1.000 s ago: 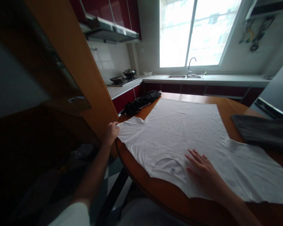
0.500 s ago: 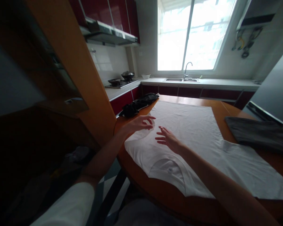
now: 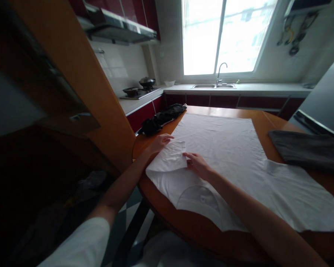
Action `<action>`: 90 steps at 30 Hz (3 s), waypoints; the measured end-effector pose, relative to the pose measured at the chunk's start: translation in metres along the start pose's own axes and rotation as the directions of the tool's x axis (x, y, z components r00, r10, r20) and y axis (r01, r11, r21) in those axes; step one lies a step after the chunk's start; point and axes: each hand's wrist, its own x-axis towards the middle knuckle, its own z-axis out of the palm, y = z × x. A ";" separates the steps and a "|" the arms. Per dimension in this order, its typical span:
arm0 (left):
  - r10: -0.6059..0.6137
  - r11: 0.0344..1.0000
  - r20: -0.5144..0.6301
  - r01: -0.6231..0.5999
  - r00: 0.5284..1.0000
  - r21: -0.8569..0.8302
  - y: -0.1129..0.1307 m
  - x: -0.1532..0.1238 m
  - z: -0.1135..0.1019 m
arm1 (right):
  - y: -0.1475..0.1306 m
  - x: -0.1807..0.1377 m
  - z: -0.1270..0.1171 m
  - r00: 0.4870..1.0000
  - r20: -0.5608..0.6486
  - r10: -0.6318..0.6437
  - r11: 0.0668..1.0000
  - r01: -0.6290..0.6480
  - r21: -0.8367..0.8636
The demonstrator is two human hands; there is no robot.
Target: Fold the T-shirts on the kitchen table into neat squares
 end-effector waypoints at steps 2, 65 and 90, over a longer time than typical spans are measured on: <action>0.044 0.999 0.009 -0.044 0.999 -0.002 0.005 -0.011 -0.003 | 0.001 0.001 -0.001 0.999 -0.016 -0.043 0.999 0.043 0.017; -0.013 0.891 0.511 -0.222 0.859 0.396 -0.004 0.013 0.042 | 0.033 -0.001 -0.001 0.894 0.312 -0.321 -0.138 0.282 -0.949; -0.220 0.964 0.162 0.189 0.962 0.186 0.052 -0.153 -0.054 | 0.033 -0.003 0.001 0.892 0.306 -0.332 -0.130 0.278 -0.952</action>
